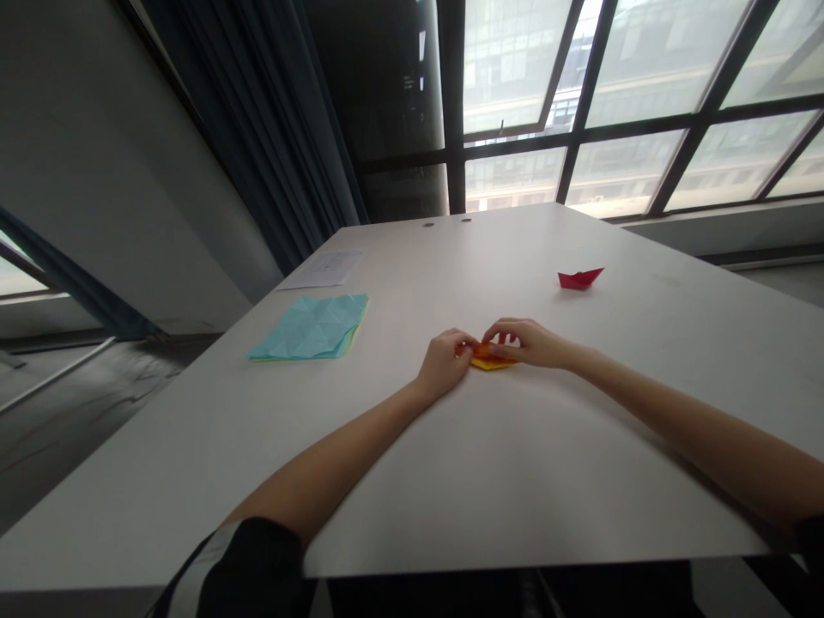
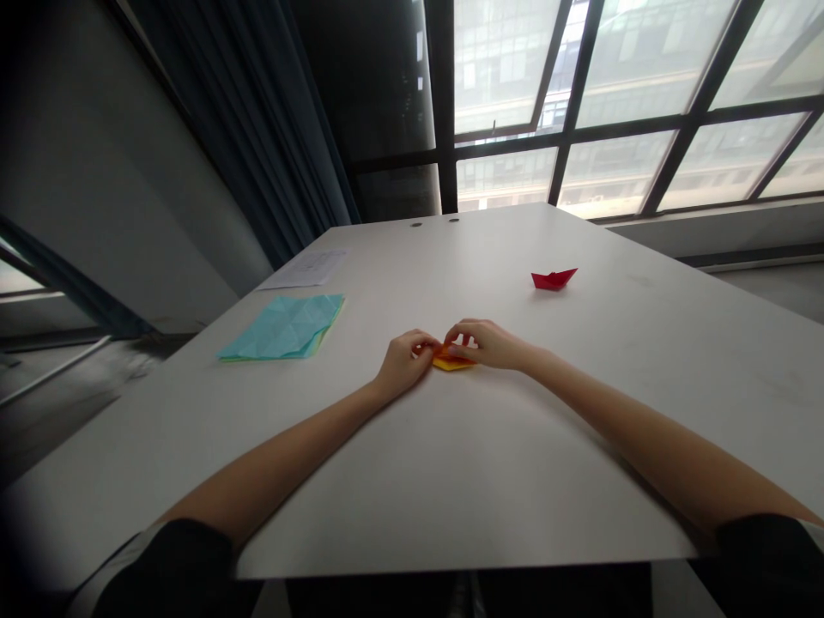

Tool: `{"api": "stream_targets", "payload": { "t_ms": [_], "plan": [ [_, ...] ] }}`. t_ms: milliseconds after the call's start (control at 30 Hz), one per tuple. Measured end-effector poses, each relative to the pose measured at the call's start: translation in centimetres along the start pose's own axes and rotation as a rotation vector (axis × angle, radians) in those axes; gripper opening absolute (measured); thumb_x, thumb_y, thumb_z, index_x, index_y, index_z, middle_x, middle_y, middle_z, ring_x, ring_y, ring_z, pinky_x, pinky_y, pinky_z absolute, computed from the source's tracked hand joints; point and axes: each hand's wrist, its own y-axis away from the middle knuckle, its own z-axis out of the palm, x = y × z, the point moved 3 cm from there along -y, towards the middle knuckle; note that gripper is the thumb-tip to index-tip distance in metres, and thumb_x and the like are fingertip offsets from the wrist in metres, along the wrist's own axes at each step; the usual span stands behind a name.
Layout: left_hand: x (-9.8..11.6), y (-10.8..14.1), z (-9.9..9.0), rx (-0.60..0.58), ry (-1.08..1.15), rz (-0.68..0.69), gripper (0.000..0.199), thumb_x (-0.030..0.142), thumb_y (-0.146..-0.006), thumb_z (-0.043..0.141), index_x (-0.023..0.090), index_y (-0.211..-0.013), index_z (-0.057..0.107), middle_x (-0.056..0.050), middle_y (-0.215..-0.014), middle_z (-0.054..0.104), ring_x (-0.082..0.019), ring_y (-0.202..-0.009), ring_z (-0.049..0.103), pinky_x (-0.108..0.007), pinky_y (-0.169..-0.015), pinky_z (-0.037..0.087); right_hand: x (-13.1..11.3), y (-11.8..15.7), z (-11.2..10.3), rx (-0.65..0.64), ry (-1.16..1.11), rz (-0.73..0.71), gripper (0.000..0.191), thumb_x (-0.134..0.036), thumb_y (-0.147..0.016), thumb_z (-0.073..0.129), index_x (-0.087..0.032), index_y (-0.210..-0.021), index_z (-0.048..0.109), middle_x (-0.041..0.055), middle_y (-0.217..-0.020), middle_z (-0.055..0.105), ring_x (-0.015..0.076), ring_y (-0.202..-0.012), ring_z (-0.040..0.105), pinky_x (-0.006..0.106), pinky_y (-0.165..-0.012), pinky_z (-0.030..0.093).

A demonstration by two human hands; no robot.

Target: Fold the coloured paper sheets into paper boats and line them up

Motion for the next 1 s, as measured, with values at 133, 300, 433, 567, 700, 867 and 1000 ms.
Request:
{"api": "stream_targets", "payload": {
  "t_ms": [133, 300, 433, 567, 700, 867, 1000],
  "plan": [
    [-0.02, 0.01, 0.12, -0.018, -0.022, 0.001, 0.018, 0.015, -0.073, 0.053, 0.017, -0.086, 0.065, -0.004, -0.085, 0.064, -0.014, -0.080, 0.058, -0.026, -0.075, 0.046, -0.12, -0.05, -0.13, -0.008, 0.013, -0.020, 0.031, -0.040, -0.078, 0.053, -0.020, -0.099, 0.064, 0.0064, -0.089, 0.064, 0.0162, -0.073, 0.059, 0.029, -0.067, 0.046],
    [-0.08, 0.03, 0.42, -0.075, -0.026, -0.020, 0.025, 0.029, -0.071, 0.061, 0.016, -0.093, 0.064, -0.006, -0.089, 0.064, -0.016, -0.080, 0.058, -0.027, -0.074, 0.046, 0.07, -0.10, -0.15, 0.025, 0.098, -0.027, 0.033, -0.043, -0.076, 0.055, -0.021, -0.096, 0.066, 0.0078, -0.100, 0.063, 0.0179, -0.077, 0.060, 0.031, -0.071, 0.047],
    [-0.28, 0.04, 0.43, -0.100, 0.004, -0.068, 0.034, 0.037, -0.068, 0.064, 0.016, -0.095, 0.063, -0.006, -0.091, 0.064, -0.017, -0.081, 0.059, -0.028, -0.075, 0.045, -0.14, -0.20, -0.01, 0.015, 0.282, -0.017, 0.028, -0.042, -0.075, 0.055, -0.022, -0.090, 0.069, 0.0078, -0.106, 0.062, 0.0237, -0.092, 0.057, 0.037, -0.080, 0.044],
    [-0.26, -0.02, 0.27, -0.113, 0.037, -0.090, 0.035, 0.038, -0.066, 0.066, 0.016, -0.093, 0.063, -0.005, -0.090, 0.065, -0.016, -0.079, 0.058, -0.026, -0.073, 0.045, -0.41, -0.38, 0.22, -0.039, 0.399, 0.012, 0.025, -0.038, -0.074, 0.055, -0.022, -0.086, 0.070, 0.0066, -0.114, 0.059, 0.0275, -0.100, 0.053, 0.041, -0.083, 0.042],
    [-0.01, -0.19, 0.08, -0.120, 0.032, -0.125, 0.034, 0.035, -0.064, 0.066, 0.017, -0.093, 0.064, -0.003, -0.088, 0.065, -0.015, -0.076, 0.057, -0.025, -0.070, 0.045, -0.31, -0.45, 0.35, -0.074, 0.426, 0.059, 0.023, -0.038, -0.072, 0.057, -0.024, -0.085, 0.070, 0.0062, -0.116, 0.059, 0.0291, -0.101, 0.052, 0.042, -0.083, 0.041],
    [0.20, -0.46, 0.26, -0.143, -0.002, -0.101, 0.035, 0.034, -0.062, 0.068, 0.016, -0.092, 0.064, -0.004, -0.088, 0.065, -0.016, -0.078, 0.057, -0.026, -0.072, 0.044, 0.00, -0.25, 0.35, -0.112, 0.410, 0.088, 0.024, -0.038, -0.070, 0.059, -0.026, -0.088, 0.069, 0.0058, -0.115, 0.058, 0.0280, -0.101, 0.052, 0.039, -0.082, 0.041],
    [0.08, -0.55, 0.54, -0.148, -0.031, -0.079, 0.039, 0.039, -0.063, 0.068, 0.016, -0.094, 0.064, -0.005, -0.089, 0.065, -0.017, -0.080, 0.058, -0.028, -0.075, 0.044, 0.04, -0.19, 0.10, -0.067, 0.369, 0.061, 0.026, -0.039, -0.071, 0.058, -0.026, -0.092, 0.068, 0.0060, -0.114, 0.059, 0.0260, -0.099, 0.053, 0.039, -0.084, 0.040]
  ]
}}
